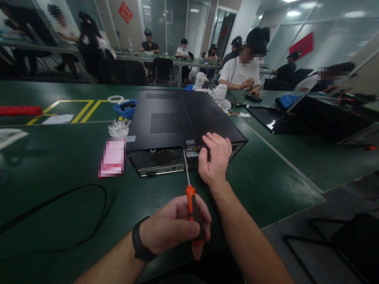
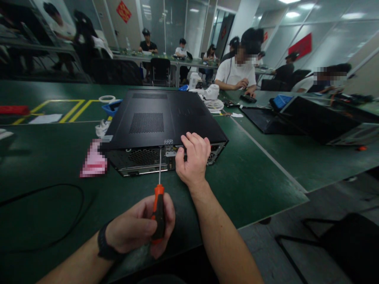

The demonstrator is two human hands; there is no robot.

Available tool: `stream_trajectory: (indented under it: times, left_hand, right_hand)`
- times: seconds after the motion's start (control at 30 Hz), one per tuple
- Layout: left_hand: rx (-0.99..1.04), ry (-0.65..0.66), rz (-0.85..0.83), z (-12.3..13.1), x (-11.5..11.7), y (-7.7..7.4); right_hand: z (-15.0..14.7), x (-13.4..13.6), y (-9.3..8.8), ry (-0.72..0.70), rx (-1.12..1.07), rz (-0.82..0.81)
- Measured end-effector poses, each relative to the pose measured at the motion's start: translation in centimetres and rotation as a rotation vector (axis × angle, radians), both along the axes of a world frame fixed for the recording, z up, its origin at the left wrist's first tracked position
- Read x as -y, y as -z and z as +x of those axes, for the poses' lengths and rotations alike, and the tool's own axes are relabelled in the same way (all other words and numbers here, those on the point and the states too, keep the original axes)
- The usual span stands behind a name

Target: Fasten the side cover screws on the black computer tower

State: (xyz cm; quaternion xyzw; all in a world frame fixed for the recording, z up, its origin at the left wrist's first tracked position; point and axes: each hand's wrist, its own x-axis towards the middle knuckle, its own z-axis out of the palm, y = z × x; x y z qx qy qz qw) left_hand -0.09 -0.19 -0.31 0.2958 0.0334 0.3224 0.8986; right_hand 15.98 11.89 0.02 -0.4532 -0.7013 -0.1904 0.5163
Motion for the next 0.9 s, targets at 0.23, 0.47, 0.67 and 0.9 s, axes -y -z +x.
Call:
stream_trajectory:
  times: [0.23,0.47,0.67,0.9]
  left_hand:
    - [0.009,-0.005,0.02,-0.03,-0.01,0.54]
    - [0.035,0.003,0.015,0.11,-0.01,0.37]
    - [-0.017,0.016,-0.021,-0.03,0.1,-0.03]
    - [0.003,-0.03,0.025,0.33,0.13,0.69]
  right_hand:
    - [-0.06,0.07,-0.08,-0.003,0.008,0.025]
    - [-0.05,0.08,0.01,0.001,-0.002,-0.013]
    - [0.0,0.07,0.03,0.005,0.005,-0.013]
    - [0.02,0.05,0.02,0.001,0.007,0.003]
